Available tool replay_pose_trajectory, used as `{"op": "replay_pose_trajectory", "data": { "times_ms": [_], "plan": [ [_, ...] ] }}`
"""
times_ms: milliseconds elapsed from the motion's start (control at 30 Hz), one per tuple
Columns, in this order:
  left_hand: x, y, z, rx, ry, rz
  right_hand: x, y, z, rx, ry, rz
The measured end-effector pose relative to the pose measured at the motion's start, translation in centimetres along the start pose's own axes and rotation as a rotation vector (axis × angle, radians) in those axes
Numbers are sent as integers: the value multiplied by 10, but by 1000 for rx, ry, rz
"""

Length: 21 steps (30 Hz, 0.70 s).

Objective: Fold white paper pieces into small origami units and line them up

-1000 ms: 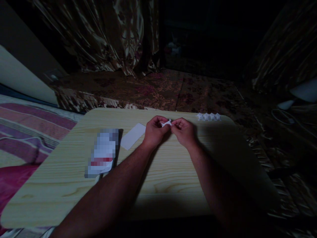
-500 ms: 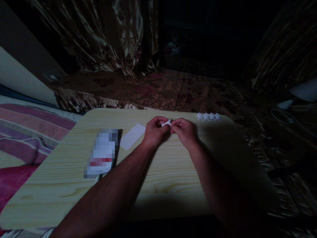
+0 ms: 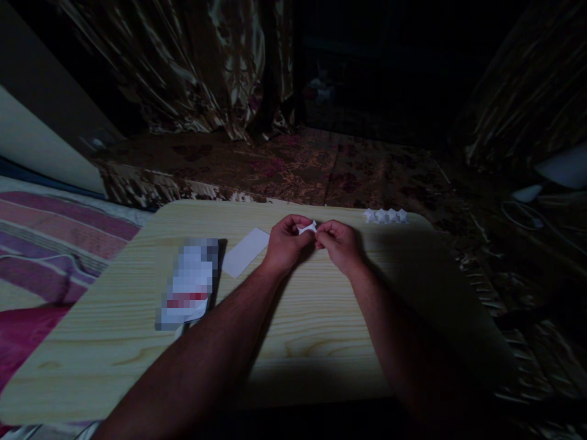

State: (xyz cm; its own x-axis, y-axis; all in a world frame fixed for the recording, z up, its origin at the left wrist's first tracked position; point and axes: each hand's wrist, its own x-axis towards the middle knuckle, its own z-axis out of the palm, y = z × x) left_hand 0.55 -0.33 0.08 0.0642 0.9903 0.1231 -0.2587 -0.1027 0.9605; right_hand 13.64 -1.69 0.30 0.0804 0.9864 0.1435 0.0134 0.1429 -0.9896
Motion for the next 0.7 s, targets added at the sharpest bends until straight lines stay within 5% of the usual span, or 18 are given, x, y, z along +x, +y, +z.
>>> {"op": "replay_pose_trajectory", "data": {
  "times_ms": [700],
  "plan": [
    [0, 0, -2, -2, -62, -16, -1, 1, -2, -21, -14, -36]
  ]
}}
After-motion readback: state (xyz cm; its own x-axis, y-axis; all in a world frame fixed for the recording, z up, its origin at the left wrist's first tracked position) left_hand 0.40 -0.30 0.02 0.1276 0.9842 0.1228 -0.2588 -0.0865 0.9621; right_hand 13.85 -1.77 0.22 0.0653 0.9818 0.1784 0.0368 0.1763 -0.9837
